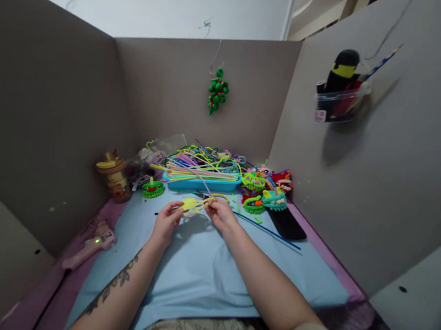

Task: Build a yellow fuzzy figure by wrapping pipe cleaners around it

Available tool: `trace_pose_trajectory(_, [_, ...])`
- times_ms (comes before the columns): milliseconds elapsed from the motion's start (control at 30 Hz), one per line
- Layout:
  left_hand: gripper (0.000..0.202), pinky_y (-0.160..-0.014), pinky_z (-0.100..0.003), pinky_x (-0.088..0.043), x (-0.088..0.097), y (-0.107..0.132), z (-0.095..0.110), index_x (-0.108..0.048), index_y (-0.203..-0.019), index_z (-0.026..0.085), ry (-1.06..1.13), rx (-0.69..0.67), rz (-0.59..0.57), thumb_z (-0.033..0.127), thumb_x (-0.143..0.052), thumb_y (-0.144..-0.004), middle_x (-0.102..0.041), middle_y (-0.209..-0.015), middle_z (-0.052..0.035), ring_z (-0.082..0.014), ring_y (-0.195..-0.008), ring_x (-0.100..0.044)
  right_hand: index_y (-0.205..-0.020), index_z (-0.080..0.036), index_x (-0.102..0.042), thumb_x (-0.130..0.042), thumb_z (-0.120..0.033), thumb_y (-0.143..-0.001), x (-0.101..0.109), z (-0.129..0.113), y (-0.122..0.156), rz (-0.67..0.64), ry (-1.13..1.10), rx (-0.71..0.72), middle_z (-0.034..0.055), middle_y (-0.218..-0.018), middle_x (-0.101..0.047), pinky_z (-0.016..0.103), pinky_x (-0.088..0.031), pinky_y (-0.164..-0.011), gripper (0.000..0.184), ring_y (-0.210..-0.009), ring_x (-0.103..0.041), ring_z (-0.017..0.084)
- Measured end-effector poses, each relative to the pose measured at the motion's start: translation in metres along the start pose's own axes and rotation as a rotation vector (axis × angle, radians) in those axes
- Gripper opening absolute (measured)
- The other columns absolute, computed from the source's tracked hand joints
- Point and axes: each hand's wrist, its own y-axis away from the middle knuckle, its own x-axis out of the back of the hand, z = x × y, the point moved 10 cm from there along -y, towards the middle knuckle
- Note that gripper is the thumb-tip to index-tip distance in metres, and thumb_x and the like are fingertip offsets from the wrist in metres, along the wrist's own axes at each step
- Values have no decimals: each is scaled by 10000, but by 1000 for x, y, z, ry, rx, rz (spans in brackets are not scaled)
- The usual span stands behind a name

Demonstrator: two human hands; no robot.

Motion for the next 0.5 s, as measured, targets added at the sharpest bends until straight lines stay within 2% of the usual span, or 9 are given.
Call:
trace_pose_trajectory(167, [424, -424, -181, -267, 0, -1, -4, -624, -894, 148, 23, 20, -11, 316, -760, -529, -671, -674, -21, -49, -428, -408, -609, -177, -592, -716, -173, -488, -14, -1, 9, -76, 136, -9, -42, -460, -563, 188, -289, -365, 173, -375, -434, 76])
trace_pose_trajectory(267, [441, -437, -183, -301, -1, 0, -6, -624, -904, 148, 34, 40, -21, 321, -771, -526, -667, -680, -21, -57, -441, -445, -575, -178, -618, -756, -212, -466, -22, -15, 16, -117, 270, 102, -36, -537, -592, 219, -374, -478, 179, -481, -490, 98])
trace_pose_trajectory(367, [447, -446, -183, -330, -2, 1, -8, -624, -912, 147, 48, 70, -35, 322, -779, -531, -644, -647, -6, -64, -452, -473, -546, -183, -644, -786, -266, -459, -30, -36, 25, -126, 429, 274, 21, -813, -655, 290, -429, -730, 186, -811, -583, 180])
trace_pose_trajectory(433, [446, -456, -183, -349, -4, 2, -7, -627, -918, 147, 59, 74, -51, 315, -784, -536, -618, -603, 12, -70, -459, -487, -558, -177, -658, -790, -298, -474, -36, -35, 29, -184, 437, 268, 43, -930, -647, 313, -410, -803, 198, -913, -572, 209])
trace_pose_trajectory(500, [449, -482, -192, -386, -5, 3, -6, -632, -921, 147, 66, 63, -66, 306, -793, -534, -620, -612, 11, -81, -481, -516, -592, -167, -666, -766, -330, -526, -45, -24, 31, -300, 389, 185, 45, -901, -647, 312, -415, -772, 202, -847, -583, 197])
